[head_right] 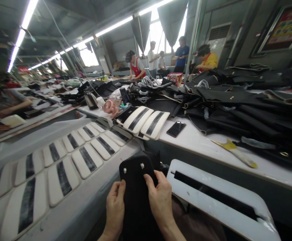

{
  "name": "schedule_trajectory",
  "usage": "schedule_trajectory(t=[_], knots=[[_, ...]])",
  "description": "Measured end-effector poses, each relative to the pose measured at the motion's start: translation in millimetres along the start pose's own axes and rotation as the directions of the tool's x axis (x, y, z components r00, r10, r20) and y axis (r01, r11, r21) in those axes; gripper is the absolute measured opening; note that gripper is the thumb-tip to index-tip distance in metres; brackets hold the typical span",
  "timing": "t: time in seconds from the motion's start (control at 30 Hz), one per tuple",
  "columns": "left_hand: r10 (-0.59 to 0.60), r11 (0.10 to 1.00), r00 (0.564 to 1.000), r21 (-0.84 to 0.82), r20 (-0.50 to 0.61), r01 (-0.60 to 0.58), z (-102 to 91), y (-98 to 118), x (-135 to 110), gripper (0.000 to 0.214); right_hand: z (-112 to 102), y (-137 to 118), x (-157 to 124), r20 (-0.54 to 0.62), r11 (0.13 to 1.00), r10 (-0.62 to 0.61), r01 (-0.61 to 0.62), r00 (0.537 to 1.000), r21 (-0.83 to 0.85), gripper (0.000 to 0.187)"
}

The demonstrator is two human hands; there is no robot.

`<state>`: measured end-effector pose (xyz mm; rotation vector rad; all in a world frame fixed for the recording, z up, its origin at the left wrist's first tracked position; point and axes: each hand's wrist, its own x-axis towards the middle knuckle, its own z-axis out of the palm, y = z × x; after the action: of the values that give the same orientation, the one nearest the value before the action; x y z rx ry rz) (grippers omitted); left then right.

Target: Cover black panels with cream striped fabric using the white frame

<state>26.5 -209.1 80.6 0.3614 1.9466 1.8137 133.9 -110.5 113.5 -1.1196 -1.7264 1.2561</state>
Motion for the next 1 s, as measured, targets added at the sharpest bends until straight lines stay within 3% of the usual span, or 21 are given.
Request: schedule_trajectory(t=[0.3, 0.47, 0.57, 0.63, 0.73, 0.8, 0.9, 1.0], knots=[[0.041, 0.999, 0.998, 0.017, -0.038, -0.041, -3.3, -6, -5, 0.042, 6, 18, -14, -0.047, 0.997, 0.049, -0.052, 0.998, -0.059, 0.038], [0.045, 0.998, 0.998, -0.039, 0.042, -0.043, -8.3, -6, 5, 0.042, -2, 22, -9, 0.096, 0.981, 0.131, -0.143, 0.987, 0.132, 0.043], [0.188, 0.975, 0.978, -0.137, 0.094, -0.174, -8.1, 16, 30, 0.044, -5, 23, -11, 0.163, 0.96, 0.16, -0.192, 0.973, 0.204, 0.045], [0.227, 0.961, 0.935, -0.221, 0.272, -0.169, -4.4, 35, 50, 0.046, -6, 25, -14, 0.203, 0.935, 0.186, -0.237, 0.961, 0.264, 0.045], [0.178, 0.952, 0.808, -0.308, 0.562, 0.005, 4.0, 57, 77, 0.046, -6, 30, -15, 0.262, 0.897, 0.22, -0.3, 0.94, 0.323, 0.045], [0.192, 0.946, 0.76, -0.323, 0.621, 0.025, 8.2, 63, 87, 0.044, -8, 36, -13, 0.283, 0.918, 0.196, -0.277, 0.939, 0.284, 0.044], [0.213, 0.966, 0.708, -0.252, 0.674, -0.05, 9.2, 63, 93, 0.043, -17, 42, -4, 0.258, 0.978, 0.128, -0.164, 0.958, 0.125, 0.043], [0.156, 0.985, 0.663, -0.166, 0.732, -0.049, 6.4, 60, 92, 0.05, -27, 35, 13, 0.109, 0.994, -0.043, 0.053, 0.993, -0.09, 0.053]])
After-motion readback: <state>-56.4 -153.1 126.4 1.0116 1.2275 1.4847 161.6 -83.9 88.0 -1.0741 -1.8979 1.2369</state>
